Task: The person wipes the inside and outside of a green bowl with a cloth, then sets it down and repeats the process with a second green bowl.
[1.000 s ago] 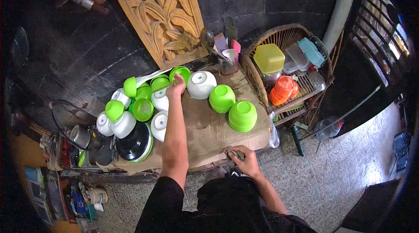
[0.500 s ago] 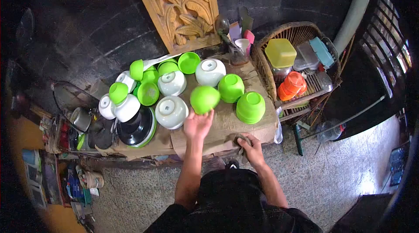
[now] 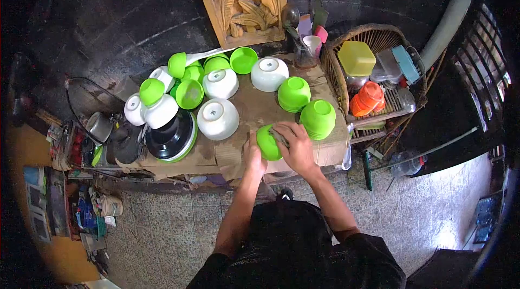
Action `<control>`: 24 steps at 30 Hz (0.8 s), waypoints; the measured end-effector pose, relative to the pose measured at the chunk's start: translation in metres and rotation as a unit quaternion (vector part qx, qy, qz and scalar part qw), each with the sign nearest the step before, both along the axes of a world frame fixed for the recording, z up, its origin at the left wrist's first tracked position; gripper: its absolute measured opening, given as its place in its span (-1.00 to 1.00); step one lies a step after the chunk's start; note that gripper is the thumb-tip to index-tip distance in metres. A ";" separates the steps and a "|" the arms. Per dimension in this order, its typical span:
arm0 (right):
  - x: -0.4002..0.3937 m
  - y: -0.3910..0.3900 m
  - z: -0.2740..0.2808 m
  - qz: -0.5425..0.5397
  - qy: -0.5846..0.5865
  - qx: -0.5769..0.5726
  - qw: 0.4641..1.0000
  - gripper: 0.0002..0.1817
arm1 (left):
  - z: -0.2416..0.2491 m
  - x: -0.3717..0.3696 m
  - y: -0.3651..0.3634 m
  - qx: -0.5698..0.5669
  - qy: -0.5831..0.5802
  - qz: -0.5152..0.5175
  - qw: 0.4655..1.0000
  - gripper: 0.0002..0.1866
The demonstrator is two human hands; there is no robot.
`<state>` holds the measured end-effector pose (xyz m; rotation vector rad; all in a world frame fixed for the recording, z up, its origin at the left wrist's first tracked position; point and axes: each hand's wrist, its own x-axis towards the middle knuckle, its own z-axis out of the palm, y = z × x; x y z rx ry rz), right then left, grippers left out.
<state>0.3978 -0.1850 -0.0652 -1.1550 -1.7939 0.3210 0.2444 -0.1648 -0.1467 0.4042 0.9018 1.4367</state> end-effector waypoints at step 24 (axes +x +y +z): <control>0.016 -0.003 0.005 0.015 -0.094 0.049 0.994 -0.62 | 0.001 0.007 0.004 -0.014 0.025 0.029 0.999 -0.57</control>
